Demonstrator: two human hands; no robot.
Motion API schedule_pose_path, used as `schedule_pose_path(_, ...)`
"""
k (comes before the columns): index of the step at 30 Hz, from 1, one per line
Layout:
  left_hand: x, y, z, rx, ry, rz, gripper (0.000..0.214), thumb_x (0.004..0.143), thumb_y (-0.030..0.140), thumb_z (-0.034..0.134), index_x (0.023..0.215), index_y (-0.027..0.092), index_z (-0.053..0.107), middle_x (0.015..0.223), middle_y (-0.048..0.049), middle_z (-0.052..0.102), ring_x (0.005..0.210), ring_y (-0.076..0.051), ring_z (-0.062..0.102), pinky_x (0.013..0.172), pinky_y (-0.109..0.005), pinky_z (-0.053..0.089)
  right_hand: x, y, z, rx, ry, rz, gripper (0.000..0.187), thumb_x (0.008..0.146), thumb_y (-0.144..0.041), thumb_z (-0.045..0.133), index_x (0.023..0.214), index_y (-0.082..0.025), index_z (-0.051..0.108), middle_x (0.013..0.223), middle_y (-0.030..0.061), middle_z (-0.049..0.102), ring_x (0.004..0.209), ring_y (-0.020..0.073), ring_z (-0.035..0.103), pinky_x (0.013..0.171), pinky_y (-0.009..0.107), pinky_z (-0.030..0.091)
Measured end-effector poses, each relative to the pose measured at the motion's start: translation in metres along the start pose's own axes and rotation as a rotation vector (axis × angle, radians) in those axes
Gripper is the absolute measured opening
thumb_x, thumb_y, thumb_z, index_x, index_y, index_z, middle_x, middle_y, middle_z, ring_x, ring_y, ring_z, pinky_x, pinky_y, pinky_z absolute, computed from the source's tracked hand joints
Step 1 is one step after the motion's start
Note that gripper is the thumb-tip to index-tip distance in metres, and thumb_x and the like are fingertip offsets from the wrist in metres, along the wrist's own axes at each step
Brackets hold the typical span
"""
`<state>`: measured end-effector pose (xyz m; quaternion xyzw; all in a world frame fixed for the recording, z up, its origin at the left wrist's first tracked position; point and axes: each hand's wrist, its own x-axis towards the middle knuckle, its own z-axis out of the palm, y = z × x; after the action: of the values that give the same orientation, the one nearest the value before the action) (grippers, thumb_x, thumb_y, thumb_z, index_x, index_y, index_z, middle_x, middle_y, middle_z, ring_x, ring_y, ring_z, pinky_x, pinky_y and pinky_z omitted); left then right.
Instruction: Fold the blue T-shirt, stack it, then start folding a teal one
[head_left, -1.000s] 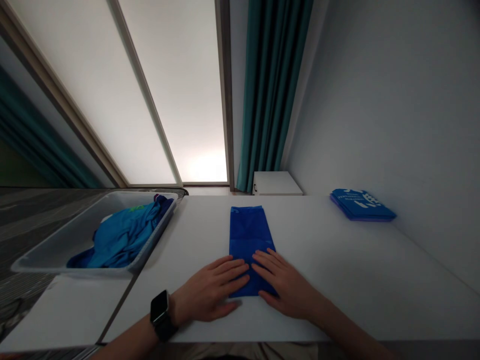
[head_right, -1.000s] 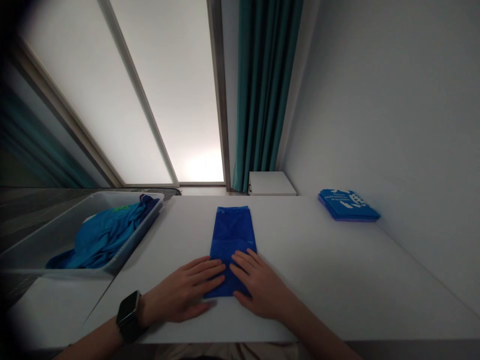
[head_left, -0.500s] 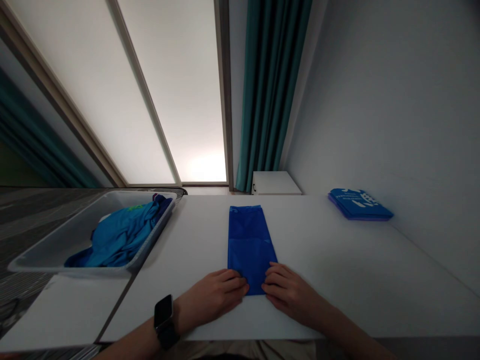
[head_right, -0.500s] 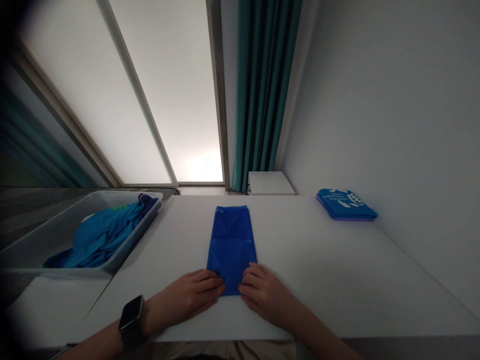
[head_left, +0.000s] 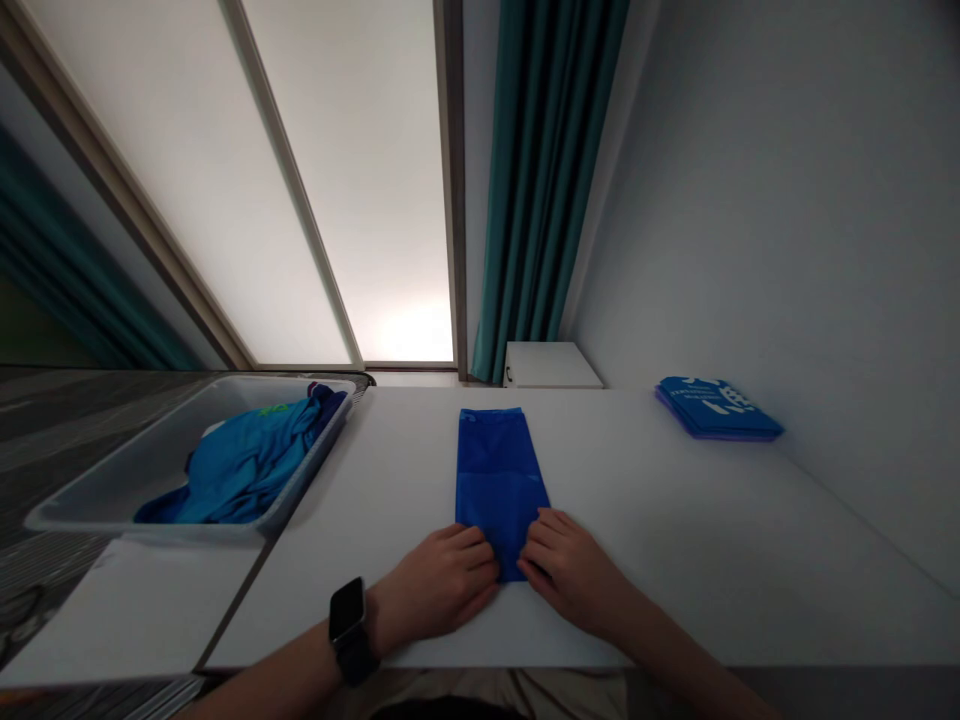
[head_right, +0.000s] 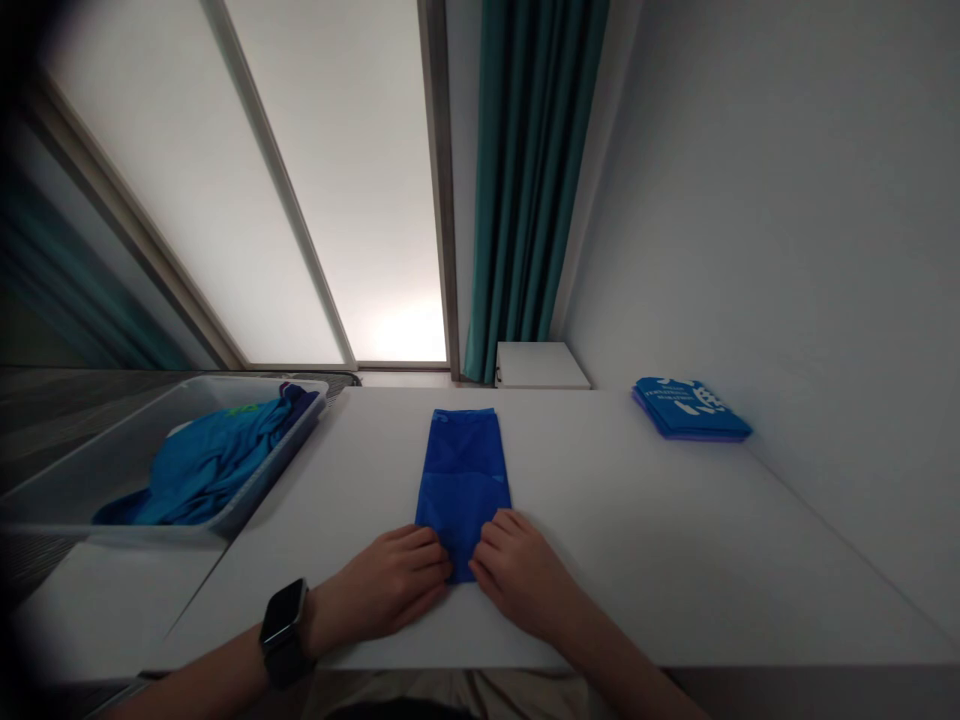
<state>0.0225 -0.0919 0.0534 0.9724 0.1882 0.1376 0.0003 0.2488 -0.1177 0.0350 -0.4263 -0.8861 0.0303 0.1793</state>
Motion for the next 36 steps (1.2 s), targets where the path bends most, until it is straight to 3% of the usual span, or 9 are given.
schedule_pose_path(2,0.002,0.001,0.002,-0.032,0.043,-0.092,0.015,0.095,0.021,0.045,0.092,0.02,0.059,0.083,-0.0032,0.063,0.081,-0.018,0.058,0.076,-0.032,0.048,0.012,-0.009,0.008,-0.094,0.033,0.144,0.024,0.091,-0.012,0.05,0.106,-0.019,0.067,0.1,0.0082,0.068,0.099,0.0217,0.061,0.094,0.039,0.049)
schedule_pose_path(4,0.003,0.002,0.007,-0.016,0.113,-0.252,0.017,0.095,0.02,0.042,0.096,0.018,0.059,0.091,-0.0058,0.066,0.09,-0.02,0.06,0.083,-0.035,0.049,0.023,-0.016,0.018,-0.174,0.057,0.243,0.038,0.091,-0.012,0.046,0.127,-0.014,0.059,0.121,0.0134,0.064,0.115,0.0245,0.056,0.102,0.041,0.044)
schedule_pose_path(7,0.004,0.001,0.02,0.099,0.166,-0.417,0.035,0.092,0.024,0.045,0.124,0.012,0.052,0.126,-0.0144,0.061,0.12,-0.027,0.053,0.102,-0.044,0.042,0.032,-0.019,0.031,-0.197,0.028,0.318,0.047,0.096,-0.019,0.039,0.14,-0.009,0.047,0.144,0.0154,0.049,0.134,0.0265,0.043,0.114,0.046,0.029)
schedule_pose_path(10,0.002,0.001,0.037,0.2,0.134,-0.418,0.053,0.092,0.027,0.044,0.141,0.007,0.04,0.145,-0.0182,0.046,0.137,-0.03,0.039,0.11,-0.047,0.034,0.035,-0.018,0.036,-0.165,-0.022,0.372,0.051,0.099,-0.028,0.032,0.145,-0.009,0.042,0.152,0.0142,0.039,0.141,0.027,0.031,0.118,0.049,0.02)
schedule_pose_path(14,-0.001,0.001,0.049,0.229,0.091,-0.452,0.055,0.092,0.028,0.041,0.143,0.008,0.041,0.15,-0.0168,0.041,0.141,-0.029,0.034,0.113,-0.046,0.031,0.034,-0.017,0.037,-0.156,-0.055,0.408,0.056,0.099,-0.038,0.031,0.149,-0.012,0.036,0.156,0.0119,0.028,0.146,0.0292,0.02,0.118,0.052,0.015)
schedule_pose_path(23,-0.007,0.001,0.043,0.238,0.047,-0.448,0.063,0.09,0.033,0.044,0.147,0.009,0.036,0.155,-0.0153,0.033,0.144,-0.031,0.025,0.114,-0.049,0.026,0.033,-0.018,0.036,-0.124,-0.087,0.475,0.067,0.096,-0.056,0.033,0.15,-0.018,0.034,0.158,0.0127,0.023,0.147,0.0323,0.013,0.117,0.055,0.01)
schedule_pose_path(36,-0.008,-0.001,0.038,0.185,0.022,-0.428,0.068,0.093,0.045,0.043,0.149,0.01,0.032,0.156,-0.0168,0.029,0.145,-0.033,0.022,0.113,-0.05,0.026,0.03,-0.014,0.041,-0.141,-0.088,0.466,0.067,0.095,-0.057,0.034,0.151,-0.019,0.033,0.159,0.012,0.021,0.147,0.0313,0.013,0.117,0.054,0.012)
